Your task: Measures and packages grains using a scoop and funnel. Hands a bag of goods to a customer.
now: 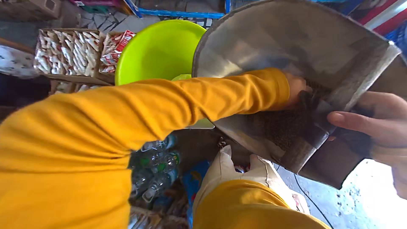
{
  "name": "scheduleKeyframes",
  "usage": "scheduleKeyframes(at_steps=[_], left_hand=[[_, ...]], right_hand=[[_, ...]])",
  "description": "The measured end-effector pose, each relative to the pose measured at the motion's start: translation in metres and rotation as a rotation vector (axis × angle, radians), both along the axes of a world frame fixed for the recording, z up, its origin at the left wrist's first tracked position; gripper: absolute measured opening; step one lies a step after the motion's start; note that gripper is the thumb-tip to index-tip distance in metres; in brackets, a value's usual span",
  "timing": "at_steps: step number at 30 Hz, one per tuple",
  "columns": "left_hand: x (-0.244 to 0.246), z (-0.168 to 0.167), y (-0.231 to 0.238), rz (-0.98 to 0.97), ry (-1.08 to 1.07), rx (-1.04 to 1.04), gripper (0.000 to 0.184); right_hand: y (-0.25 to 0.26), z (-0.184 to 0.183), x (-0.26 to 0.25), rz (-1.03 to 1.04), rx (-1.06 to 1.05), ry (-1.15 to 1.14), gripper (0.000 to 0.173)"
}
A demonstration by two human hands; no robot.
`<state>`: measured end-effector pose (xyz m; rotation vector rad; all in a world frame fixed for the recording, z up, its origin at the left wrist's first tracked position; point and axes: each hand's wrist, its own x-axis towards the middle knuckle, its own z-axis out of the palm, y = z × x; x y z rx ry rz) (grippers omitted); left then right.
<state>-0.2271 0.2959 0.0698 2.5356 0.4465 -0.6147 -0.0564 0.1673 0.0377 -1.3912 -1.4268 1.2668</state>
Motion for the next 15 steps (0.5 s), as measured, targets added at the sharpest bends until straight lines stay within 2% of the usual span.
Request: scheduleKeyframes(at_steps=[4,6,9,13,14,15], left_hand=[[-0.002,0.002,0.001,-0.024,-0.038,0.09,0.033],[-0.012,0.001,0.003,0.051,-0.124,0.101,0.035],[-0.04,-0.002,0.012,0.182,-0.43,0.174,0.037],[-0.087,0.017,0.028,0.319,-0.505,0.304,0.035],[-0.108,0.009,0.042,0.293,-0.55,0.359,0.035],[-0.134,-0.019,0.068,0.209,-0.71,0.445,0.035]], right_hand=[[-0.005,-0.003,-0.006,-0.039,-0.006,0.011,0.006],[-0.007,-0.004,-0.008,-0.056,-0.014,0.014,0.004],[-0.009,-0.007,-0.01,-0.098,-0.043,0.007,0.005],[-0.01,-0.011,-0.015,-0.133,-0.06,0.025,0.006],[-0.011,-0.013,-0.015,-0.137,-0.066,0.028,0.006],[-0.013,-0.016,-0.014,-0.15,-0.081,0.038,0.008]])
